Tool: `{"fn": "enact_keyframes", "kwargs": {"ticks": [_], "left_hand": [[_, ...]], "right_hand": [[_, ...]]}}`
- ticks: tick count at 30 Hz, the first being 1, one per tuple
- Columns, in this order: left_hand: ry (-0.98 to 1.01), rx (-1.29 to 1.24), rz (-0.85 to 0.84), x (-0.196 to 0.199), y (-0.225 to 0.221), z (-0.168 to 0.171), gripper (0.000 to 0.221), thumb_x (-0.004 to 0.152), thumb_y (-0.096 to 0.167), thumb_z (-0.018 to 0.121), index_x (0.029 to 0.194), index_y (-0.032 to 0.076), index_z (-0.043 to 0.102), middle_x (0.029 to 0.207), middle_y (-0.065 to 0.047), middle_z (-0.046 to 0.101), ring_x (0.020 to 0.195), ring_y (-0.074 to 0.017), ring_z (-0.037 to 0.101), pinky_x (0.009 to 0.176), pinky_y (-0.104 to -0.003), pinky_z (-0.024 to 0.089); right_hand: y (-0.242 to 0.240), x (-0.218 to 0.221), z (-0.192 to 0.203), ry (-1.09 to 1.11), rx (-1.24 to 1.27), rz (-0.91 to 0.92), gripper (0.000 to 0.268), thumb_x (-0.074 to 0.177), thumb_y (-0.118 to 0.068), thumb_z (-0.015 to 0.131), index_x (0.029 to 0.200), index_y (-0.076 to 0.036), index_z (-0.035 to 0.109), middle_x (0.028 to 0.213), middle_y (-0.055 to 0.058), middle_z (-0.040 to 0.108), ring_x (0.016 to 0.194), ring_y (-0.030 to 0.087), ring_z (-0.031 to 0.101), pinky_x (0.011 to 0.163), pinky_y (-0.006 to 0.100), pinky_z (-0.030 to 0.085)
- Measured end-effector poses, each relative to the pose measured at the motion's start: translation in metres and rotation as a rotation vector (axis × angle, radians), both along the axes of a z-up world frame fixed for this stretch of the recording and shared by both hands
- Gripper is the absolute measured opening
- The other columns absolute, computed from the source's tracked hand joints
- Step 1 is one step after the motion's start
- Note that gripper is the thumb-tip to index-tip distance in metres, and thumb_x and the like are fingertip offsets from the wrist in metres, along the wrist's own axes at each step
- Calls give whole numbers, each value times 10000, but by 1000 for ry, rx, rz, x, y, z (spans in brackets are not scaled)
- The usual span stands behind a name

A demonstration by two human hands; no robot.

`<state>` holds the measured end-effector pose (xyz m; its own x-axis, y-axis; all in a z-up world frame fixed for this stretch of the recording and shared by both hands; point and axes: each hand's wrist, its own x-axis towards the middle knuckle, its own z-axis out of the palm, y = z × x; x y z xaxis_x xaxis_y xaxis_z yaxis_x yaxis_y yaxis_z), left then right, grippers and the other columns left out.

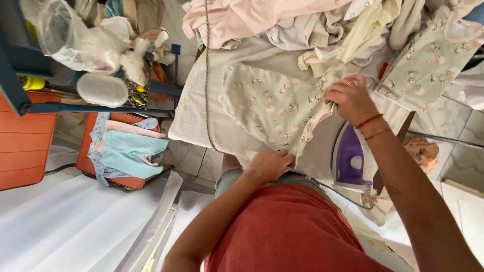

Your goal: Ironing and folding baby clothes on an ironing board

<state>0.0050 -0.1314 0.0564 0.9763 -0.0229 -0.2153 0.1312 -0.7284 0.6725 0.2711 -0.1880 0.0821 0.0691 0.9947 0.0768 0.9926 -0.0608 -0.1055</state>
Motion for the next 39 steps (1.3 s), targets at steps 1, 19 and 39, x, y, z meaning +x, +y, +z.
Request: {"fn": "enact_keyframes", "kwargs": {"ticks": [1,19,39], "left_hand": [[4,-10,-6,4,-16,-26,285,769,258,539,1018,146,456,930,-93,546,695,-327,620,588,-428,500],[-116,-72,1353,-13,111,-78,320,768,285,662,940,124,445,858,-30,512,790,-165,564,671,-248,512],[187,-608,1347,-14,120,-99,190,679,323,671,725,147,616,606,-8,588,584,-125,553,558,-253,439]], "right_hand": [[-15,3,-18,4,-10,-6,235,683,7,528,750,-216,560,844,-125,580,882,103,512,947,335,274],[-136,-51,-1,693,-140,-1361,601,814,-559,633,1150,-81,493,839,191,565,828,352,558,726,436,418],[92,-78,-16,406,-115,-451,439,738,-437,631,1092,-181,585,808,119,642,748,299,618,623,414,492]]}}
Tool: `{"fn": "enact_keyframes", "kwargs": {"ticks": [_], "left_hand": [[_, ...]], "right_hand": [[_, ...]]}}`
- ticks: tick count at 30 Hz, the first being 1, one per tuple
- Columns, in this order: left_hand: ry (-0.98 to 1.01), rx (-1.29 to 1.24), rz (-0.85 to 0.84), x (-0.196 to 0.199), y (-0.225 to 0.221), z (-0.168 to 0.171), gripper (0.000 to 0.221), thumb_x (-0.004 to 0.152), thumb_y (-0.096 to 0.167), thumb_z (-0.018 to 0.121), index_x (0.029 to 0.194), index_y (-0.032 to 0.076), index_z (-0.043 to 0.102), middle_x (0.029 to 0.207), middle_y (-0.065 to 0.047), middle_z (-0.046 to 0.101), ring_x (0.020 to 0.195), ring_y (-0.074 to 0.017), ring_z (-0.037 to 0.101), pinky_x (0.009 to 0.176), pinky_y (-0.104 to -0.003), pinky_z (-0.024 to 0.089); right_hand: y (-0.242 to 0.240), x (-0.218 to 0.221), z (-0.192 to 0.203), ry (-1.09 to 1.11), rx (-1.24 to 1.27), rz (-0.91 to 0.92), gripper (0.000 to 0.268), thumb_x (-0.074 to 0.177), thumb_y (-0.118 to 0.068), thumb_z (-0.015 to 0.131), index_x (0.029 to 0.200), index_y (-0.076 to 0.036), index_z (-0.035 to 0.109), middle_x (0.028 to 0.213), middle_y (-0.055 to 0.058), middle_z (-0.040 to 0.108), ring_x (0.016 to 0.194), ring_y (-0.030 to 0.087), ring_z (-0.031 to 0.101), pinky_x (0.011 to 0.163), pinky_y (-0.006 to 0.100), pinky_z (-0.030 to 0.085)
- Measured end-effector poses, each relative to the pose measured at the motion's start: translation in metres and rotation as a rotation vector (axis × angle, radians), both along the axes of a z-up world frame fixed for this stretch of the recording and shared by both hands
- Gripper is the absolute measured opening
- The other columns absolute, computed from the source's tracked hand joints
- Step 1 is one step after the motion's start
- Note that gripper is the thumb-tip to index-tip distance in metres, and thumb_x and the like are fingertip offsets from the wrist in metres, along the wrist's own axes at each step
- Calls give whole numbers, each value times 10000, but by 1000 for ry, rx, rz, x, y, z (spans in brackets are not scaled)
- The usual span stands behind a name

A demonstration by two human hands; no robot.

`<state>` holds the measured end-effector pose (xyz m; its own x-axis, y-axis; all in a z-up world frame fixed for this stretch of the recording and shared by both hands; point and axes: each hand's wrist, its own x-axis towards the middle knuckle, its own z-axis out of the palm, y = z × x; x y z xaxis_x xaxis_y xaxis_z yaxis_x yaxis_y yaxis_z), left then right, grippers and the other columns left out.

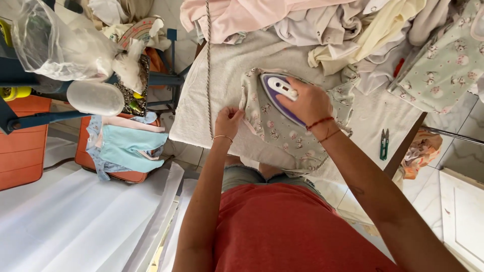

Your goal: Ironing and folding baby clothes on an ironing board

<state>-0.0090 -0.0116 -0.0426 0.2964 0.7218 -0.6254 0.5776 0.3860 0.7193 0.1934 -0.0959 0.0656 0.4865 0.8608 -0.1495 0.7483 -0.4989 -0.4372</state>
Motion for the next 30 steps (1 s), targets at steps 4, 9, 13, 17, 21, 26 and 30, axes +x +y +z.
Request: {"fn": "enact_keyframes", "kwargs": {"ticks": [4,9,13,17,21,26,30], "left_hand": [[-63,6,72,-14,5,-20,205,761,238,605,778,48,531,560,-69,524,482,-162,518,483,-295,416],[-308,-253,468,-16,10,-2,285,810,155,535,1052,89,402,733,-25,564,564,-101,585,506,-218,527],[-312,-319,522,-14,5,9,232,833,194,495,1050,144,430,729,9,555,590,-91,585,514,-186,513],[-297,-322,474,-6,7,3,176,830,208,464,981,164,543,720,2,587,605,-90,588,505,-170,485],[-286,-242,414,-11,5,-7,162,832,188,509,975,150,576,785,3,606,624,-92,594,531,-187,505],[-350,-184,396,-19,-1,-38,162,861,176,505,1001,120,564,830,10,576,675,-82,558,569,-185,502],[-381,-127,374,-22,-3,-49,153,866,173,515,993,101,563,827,5,572,679,-70,561,569,-182,509]], "right_hand": [[-14,-32,25,202,-20,127,417,711,-354,645,1043,-105,602,790,188,633,745,359,607,602,478,482],[-39,-32,-5,-180,-16,353,365,726,-492,601,975,-225,616,676,2,617,607,143,615,506,252,488],[-15,-5,-2,-40,108,44,363,801,-387,631,1063,-137,600,742,73,629,658,232,618,509,326,486],[-31,-7,3,78,-8,63,394,787,-402,603,1091,-153,579,713,92,617,623,236,594,523,337,473],[-63,-35,-1,3,-124,410,430,701,-511,589,1037,-243,602,671,45,645,589,181,636,530,268,509],[-79,-4,-1,-206,-97,60,444,743,-495,586,1106,-240,569,697,57,603,656,200,618,537,316,498],[-92,39,-1,-29,-255,-277,498,736,-525,608,1164,-279,549,872,68,640,773,248,616,651,371,503]]}}
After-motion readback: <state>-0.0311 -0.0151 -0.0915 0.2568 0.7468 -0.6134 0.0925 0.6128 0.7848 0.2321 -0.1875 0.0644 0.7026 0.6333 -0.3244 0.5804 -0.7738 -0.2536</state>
